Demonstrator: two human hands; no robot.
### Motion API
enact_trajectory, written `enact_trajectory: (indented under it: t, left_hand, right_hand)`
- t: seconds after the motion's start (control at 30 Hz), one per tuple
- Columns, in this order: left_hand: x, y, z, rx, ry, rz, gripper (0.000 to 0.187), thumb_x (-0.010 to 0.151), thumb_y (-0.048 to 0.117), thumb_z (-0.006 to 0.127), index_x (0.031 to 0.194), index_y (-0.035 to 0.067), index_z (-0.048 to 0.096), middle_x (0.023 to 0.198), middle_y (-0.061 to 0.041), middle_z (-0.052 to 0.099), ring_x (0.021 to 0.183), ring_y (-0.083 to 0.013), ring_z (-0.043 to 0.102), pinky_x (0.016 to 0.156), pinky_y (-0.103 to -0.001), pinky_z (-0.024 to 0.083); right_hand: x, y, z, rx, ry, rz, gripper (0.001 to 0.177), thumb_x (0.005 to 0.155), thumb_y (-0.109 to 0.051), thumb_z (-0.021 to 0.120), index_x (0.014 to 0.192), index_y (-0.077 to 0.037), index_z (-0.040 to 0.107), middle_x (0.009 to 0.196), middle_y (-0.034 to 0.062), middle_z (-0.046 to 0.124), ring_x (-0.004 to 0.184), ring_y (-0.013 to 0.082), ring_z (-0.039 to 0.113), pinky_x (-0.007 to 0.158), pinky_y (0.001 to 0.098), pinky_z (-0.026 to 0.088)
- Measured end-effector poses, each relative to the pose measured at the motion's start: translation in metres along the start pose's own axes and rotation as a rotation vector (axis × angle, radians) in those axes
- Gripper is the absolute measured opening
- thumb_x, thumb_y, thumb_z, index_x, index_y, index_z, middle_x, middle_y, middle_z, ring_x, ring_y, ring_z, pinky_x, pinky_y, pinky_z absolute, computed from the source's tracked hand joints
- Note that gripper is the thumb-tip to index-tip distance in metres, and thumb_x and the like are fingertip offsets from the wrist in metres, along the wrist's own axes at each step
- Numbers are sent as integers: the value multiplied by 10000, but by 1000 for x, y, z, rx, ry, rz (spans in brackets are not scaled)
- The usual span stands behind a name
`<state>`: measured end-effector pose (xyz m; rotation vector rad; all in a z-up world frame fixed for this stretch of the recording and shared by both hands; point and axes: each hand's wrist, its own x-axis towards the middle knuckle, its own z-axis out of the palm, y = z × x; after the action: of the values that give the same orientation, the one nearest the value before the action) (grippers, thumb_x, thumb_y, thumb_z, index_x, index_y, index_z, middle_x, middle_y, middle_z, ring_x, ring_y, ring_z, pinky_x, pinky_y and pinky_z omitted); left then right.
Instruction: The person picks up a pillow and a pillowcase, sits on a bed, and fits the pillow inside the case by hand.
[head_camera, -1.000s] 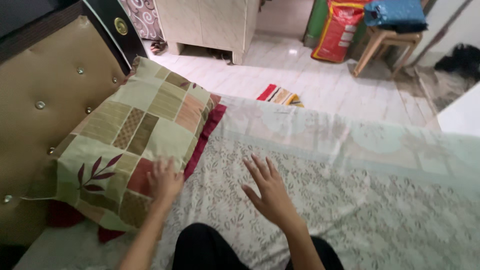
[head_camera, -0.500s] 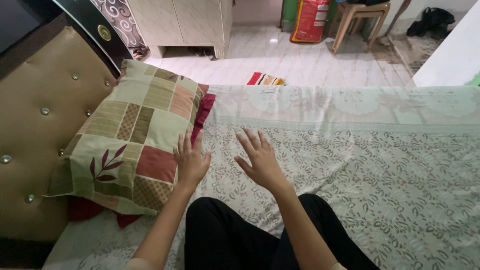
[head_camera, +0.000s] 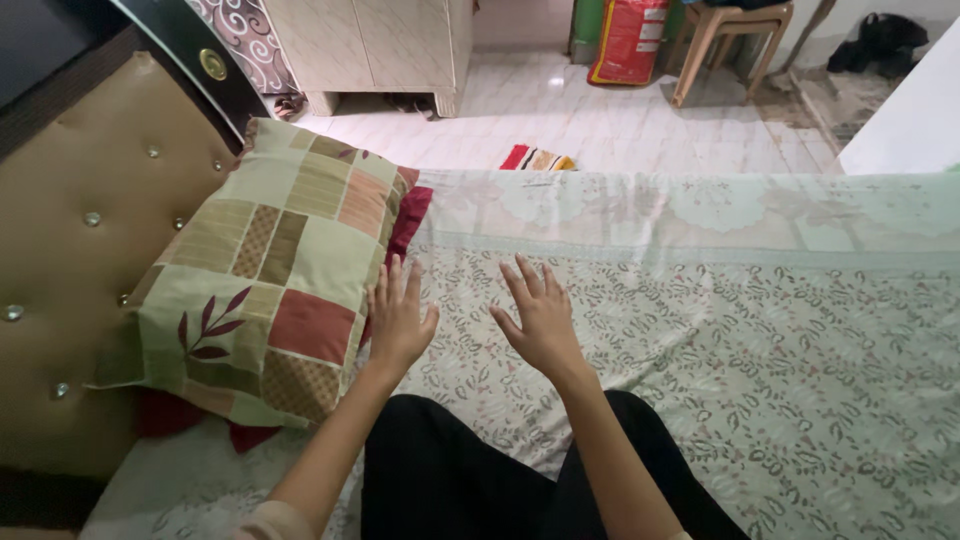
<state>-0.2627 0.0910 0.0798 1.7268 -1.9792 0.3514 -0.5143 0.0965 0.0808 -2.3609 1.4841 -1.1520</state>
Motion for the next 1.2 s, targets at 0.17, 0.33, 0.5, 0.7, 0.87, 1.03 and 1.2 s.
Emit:
enact_trajectory:
  t: [0.17, 0.33, 0.5, 0.7, 0.87, 1.03, 1.2]
  left_hand:
    - [14, 18, 31, 44, -48, 60, 868, 850, 354, 702, 1575, 89, 304, 1636, -266, 199, 1506, -483, 181, 1178, -660, 173]
    - [69, 37, 97, -48, -94, 70, 913, 840, 341, 713, 1588, 69, 267, 1627, -312, 141, 1521, -485, 150, 1188, -617, 189]
    - [164, 47, 168, -46, 23, -25, 894, 869, 292, 695, 1615, 55, 262, 1670, -272, 180, 1543, -445, 174, 1227, -595, 180]
    - [247, 60, 191, 23, 66, -86, 838, 877, 307, 698, 1566, 35, 307, 1639, -284, 189, 1520, -475, 165, 1228, -603, 163]
    - [299, 69, 163, -147, 41, -76, 834, 905, 270, 661, 1600, -5, 290, 1680, -289, 158, 1557, -480, 165, 1235, -590, 207]
    - [349, 87, 109, 38, -61, -70, 767, 825, 293, 712, 1535, 193, 440, 1653, -225, 120, 1529, -470, 94, 1193, -644, 173]
    - [406, 101, 60, 65, -128, -150, 639, 839, 309, 712, 1448, 201, 555, 1673, -163, 84, 1543, -431, 35, 1204, -650, 140]
  right_hand:
    - [-15, 48, 24, -24, -3, -21, 687, 958, -480, 629, 1550, -210, 410, 1639, 112, 342, 1462, 490, 294, 1131, 655, 270]
    - [19, 119, 57, -40, -13, -56, 725, 948, -495, 642, 1566, -209, 392, 1645, 106, 332, 1465, 496, 279, 1122, 683, 249]
    - [112, 168, 82, 17, -73, -70, 793, 892, -485, 687, 1565, -233, 351, 1650, 99, 276, 1472, 485, 237, 1082, 725, 255]
    - [210, 199, 61, -20, -172, -172, 771, 920, -463, 690, 1576, -239, 352, 1670, 93, 266, 1503, 485, 188, 1099, 742, 234]
    - [264, 193, 28, 8, -159, -39, 783, 930, -486, 660, 1589, -230, 325, 1678, 93, 241, 1515, 470, 173, 1106, 729, 213]
    - [314, 178, -18, 223, -83, 74, 765, 1021, -500, 508, 1643, -161, 220, 1725, 132, 148, 1544, 460, 167, 1145, 731, 171]
    - [374, 172, -70, 132, -174, 82, 772, 1021, -541, 486, 1654, -227, 176, 1730, 114, 113, 1557, 458, 139, 1174, 712, 140]
